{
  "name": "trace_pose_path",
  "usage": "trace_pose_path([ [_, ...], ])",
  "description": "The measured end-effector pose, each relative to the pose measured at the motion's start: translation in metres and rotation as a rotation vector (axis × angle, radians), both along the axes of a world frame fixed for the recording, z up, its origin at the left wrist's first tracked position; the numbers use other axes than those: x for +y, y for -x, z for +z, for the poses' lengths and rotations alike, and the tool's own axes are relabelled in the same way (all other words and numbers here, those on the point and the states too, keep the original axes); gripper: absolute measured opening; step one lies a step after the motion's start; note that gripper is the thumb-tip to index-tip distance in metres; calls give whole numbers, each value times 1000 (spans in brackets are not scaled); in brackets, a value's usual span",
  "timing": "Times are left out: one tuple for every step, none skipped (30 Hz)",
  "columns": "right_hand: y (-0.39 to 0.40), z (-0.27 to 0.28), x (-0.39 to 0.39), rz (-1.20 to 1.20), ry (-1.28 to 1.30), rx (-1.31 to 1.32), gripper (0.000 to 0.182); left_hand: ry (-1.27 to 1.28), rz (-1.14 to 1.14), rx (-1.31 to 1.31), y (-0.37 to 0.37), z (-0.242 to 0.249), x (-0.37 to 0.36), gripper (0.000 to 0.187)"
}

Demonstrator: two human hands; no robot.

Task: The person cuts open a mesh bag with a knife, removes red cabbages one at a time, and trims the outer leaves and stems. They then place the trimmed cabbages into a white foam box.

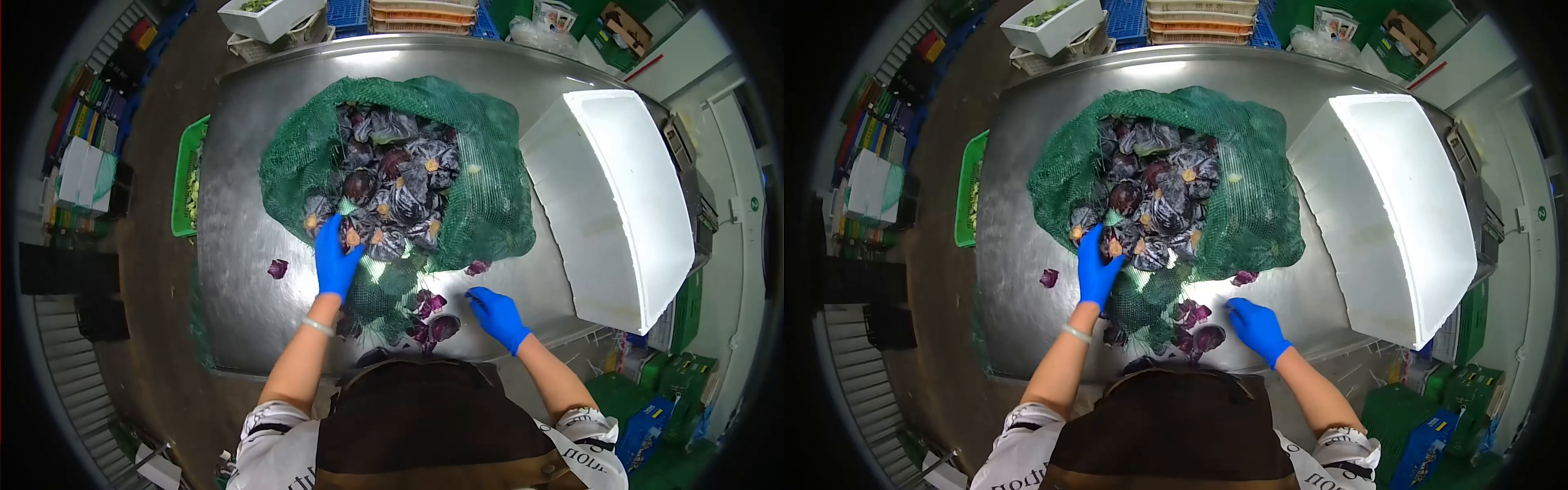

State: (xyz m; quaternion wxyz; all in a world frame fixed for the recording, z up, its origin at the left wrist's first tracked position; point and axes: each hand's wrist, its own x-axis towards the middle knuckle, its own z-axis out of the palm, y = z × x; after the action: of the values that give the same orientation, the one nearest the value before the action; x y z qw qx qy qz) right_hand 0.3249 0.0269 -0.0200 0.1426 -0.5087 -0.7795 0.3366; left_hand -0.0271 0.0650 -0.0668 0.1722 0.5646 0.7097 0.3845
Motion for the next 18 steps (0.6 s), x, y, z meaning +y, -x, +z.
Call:
trace_pose_path([
  [11, -3, 2, 46, -26, 29, 21, 35, -85, 364, 5, 4, 14, 77],
  [21, -4, 1, 98, -11, 8, 22, 140, -126, 412, 8, 0, 24, 81],
  [30, -3, 1, 151, 9, -15, 22, 249, -168, 454, 11, -9, 29, 85],
  [37, -2, 0, 202, 30, -40, 22, 358, -213, 495, 12, -13, 33, 89],
  [41, -7, -1, 219, 6, -13, 22, 330, -223, 511, 14, -16, 35, 87],
  [45, -12, -4, 189, 147, 26, 22, 316, -253, 422, 18, -15, 36, 87],
  [48, -16, -7, 159, 289, 66, 22, 303, -281, 333, 24, -11, 36, 87],
  [52, -20, -10, 131, 425, 108, 22, 288, -305, 245, 29, -6, 34, 87],
  [59, -19, -16, 74, 639, 202, 25, 317, -270, 87, 32, 2, 28, 80],
  [64, -35, -25, 102, 654, 306, 27, 321, -227, -206, 31, 16, 16, 78],
  [69, -60, -37, 130, 673, 413, 29, 325, -176, -497, 30, 31, -1, 75],
  [76, -76, -47, 163, 691, 521, 31, 322, -114, -784, 31, 42, -19, 72],
  [88, -78, -44, 266, 554, 493, 39, 315, -134, -864, 38, 47, -38, 69],
  [103, -102, -39, 360, 379, 444, 41, 360, -109, -893, 43, 54, -57, 71],
  [116, -101, -27, 378, 493, 491, 43, 408, -82, -923, 47, 64, -78, 72],
  [129, -136, -17, 483, 77, 481, 46, 454, -53, -955, 49, 69, -98, 74],
  [136, -138, 10, 625, -58, 401, 47, 488, -35, -916, 50, 71, -113, 75],
  [151, -124, 39, 354, 777, 554, 43, 523, -17, -879, 50, 72, -128, 76],
])
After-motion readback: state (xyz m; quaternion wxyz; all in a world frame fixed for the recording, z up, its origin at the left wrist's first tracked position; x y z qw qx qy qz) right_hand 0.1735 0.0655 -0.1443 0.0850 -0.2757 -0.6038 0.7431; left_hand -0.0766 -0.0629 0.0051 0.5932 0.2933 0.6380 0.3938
